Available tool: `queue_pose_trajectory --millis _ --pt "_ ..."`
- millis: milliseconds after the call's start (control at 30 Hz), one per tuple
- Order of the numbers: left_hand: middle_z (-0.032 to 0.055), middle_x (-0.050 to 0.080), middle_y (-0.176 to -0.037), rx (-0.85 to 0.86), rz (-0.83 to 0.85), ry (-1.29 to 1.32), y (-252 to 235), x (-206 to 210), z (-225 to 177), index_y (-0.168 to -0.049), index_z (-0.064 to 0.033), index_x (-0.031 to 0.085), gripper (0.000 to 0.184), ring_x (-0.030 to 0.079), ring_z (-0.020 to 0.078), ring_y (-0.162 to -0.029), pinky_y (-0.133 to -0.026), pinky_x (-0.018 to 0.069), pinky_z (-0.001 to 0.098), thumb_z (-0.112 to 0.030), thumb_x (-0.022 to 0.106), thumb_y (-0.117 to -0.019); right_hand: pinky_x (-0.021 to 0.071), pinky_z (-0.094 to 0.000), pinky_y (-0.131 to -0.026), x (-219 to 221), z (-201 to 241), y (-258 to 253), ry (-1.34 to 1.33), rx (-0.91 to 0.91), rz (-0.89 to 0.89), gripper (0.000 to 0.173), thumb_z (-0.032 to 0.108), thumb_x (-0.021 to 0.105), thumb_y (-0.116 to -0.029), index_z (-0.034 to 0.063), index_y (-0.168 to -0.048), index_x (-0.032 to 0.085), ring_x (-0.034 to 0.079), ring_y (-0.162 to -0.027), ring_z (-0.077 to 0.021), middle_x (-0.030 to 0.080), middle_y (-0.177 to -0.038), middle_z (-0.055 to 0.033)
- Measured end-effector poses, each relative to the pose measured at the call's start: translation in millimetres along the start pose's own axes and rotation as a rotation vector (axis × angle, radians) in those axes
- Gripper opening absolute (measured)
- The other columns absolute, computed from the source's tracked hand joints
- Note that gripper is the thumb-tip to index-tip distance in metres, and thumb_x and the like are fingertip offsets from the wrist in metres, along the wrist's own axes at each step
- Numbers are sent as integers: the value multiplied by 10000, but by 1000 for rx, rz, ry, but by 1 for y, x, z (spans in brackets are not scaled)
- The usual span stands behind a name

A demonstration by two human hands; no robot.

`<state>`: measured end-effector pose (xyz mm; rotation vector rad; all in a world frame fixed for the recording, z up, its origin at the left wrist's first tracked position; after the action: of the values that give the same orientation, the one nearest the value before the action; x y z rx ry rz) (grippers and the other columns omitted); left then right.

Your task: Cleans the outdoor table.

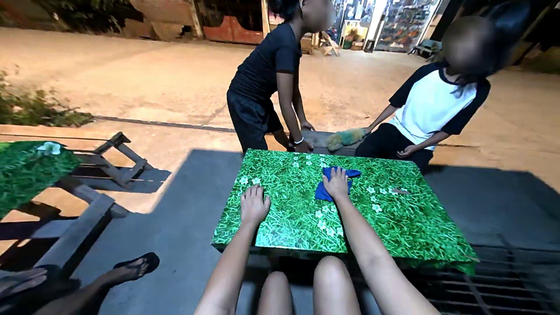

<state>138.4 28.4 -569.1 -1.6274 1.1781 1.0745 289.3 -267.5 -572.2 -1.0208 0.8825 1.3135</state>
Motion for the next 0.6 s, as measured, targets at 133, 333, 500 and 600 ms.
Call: queue_pose_trajectory --millis 133,333,500,600 --pt "116 448 -1591 4 -18 24 -1 2 0 -1434 -88 560 489 377 323 -1495 -1207 275 555 -375 428 -1061 133 -549 -1287 -8 -5 52 -11 -48 28 694 507 419 -1067 67 -1599 353 135 -1595 -361 199 -1706 -191" --pt "141 467 -1572 30 -64 71 3 5 2 -1405 -69 583 462 394 356 -1480 -1202 274 584 -349 452 -1061 148 -529 -1291 -15 -40 176 -37 -95 39 677 480 422 -1056 76 -1597 374 173 -1589 -358 256 -1697 -160" --pt "222 475 -1549 112 -125 102 8 11 6 -1411 -12 569 504 398 440 -1466 -1185 284 649 -349 428 -1064 147 -565 -1280 -29 -68 244 -172 -12 19 594 357 522 -1035 99 -1564 449 212 -1580 -351 313 -1680 -129" --pt "264 487 -1518 156 -157 116 7 9 3 -1376 19 577 519 413 489 -1436 -1153 293 690 -351 412 -1052 110 -563 -1286 -28 -63 231 -178 68 21 601 361 507 -1042 118 -1583 419 157 -1595 -338 267 -1700 -116"
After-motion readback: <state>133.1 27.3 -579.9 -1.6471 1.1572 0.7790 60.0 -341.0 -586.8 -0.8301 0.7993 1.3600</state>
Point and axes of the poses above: each hand's wrist, its own y-axis away from the middle knuckle, its own x-axis out of the palm, z = x × y, the point moved 4 cm from there along -y, towards the middle knuckle
